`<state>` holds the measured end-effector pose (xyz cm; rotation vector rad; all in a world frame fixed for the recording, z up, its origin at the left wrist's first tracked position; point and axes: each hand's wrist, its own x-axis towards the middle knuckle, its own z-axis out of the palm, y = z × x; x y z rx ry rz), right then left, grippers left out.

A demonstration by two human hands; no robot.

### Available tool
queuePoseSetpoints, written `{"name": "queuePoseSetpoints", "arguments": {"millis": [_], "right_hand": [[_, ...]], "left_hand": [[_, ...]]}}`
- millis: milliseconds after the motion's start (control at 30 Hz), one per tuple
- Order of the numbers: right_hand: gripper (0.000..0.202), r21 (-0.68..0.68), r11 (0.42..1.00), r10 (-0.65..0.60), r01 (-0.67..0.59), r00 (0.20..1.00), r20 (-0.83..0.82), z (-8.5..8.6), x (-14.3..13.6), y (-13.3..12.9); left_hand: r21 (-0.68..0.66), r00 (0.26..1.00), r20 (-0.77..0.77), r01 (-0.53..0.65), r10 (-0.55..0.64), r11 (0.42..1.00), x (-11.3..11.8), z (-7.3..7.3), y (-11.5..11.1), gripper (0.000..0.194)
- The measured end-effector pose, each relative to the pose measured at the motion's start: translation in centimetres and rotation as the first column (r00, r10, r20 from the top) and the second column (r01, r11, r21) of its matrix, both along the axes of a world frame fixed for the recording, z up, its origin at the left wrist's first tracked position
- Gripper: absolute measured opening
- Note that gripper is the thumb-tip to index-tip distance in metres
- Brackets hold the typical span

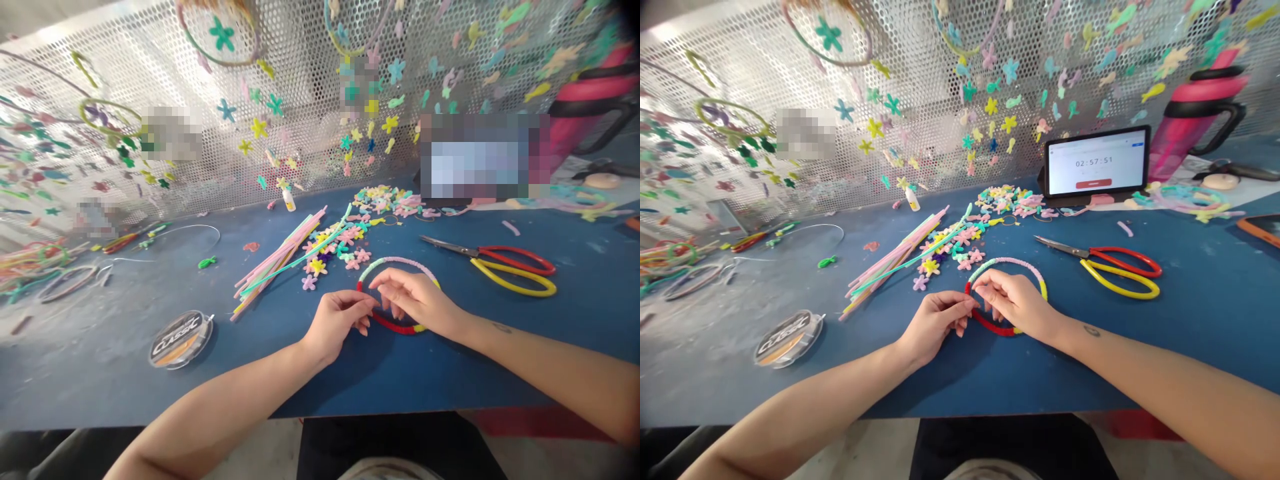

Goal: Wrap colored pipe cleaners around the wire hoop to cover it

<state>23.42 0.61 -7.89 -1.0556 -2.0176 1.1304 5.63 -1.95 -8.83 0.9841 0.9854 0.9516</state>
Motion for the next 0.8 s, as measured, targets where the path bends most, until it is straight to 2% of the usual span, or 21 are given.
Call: {"name": "queuePoseSetpoints", "arguments": {"millis": [167,333,533,600,667,800], "right_hand": [[0.023,0.067,0.997,0.03,-0.039,0.99,0.139,0.48,0.54,-0.18],[0.023,0.059,0.993,0.092,-0.101,0.986,0.142,0.68,0.38,-0.31],[0.021,0.024,0.995,0.096,-0.1,0.986,0.138,0.06,0.75,-0.22],[0.023,0.084,0.99,0.096,-0.111,0.982,0.164,-0.03,0.74,-0.26],[0.013,0.203,0.974,0.062,-0.103,0.978,0.201,0.02,0.57,-0.34],[0.02,0.368,0.922,0.032,-0.119,0.972,0.234,0.17,0.19,-0.52]], "left_hand": [[-0.036,1.0,-0.014,0.002,-0.002,0.999,-0.43,0.15,0.21,0.023],[-0.053,0.999,-0.018,0.026,-0.027,0.998,-0.74,0.21,0.4,0.022],[-0.032,0.999,-0.024,0.031,-0.032,0.999,-0.74,0.09,0.48,0.021],[-0.031,0.999,-0.03,0.034,-0.035,0.999,-0.67,0.11,0.44,0.021],[-0.038,0.999,-0.035,0.033,-0.034,0.999,-0.64,0.2,0.38,0.02],[-0.04,0.998,-0.054,0.037,-0.039,0.999,-0.73,0.49,0.38,0.021]]}}
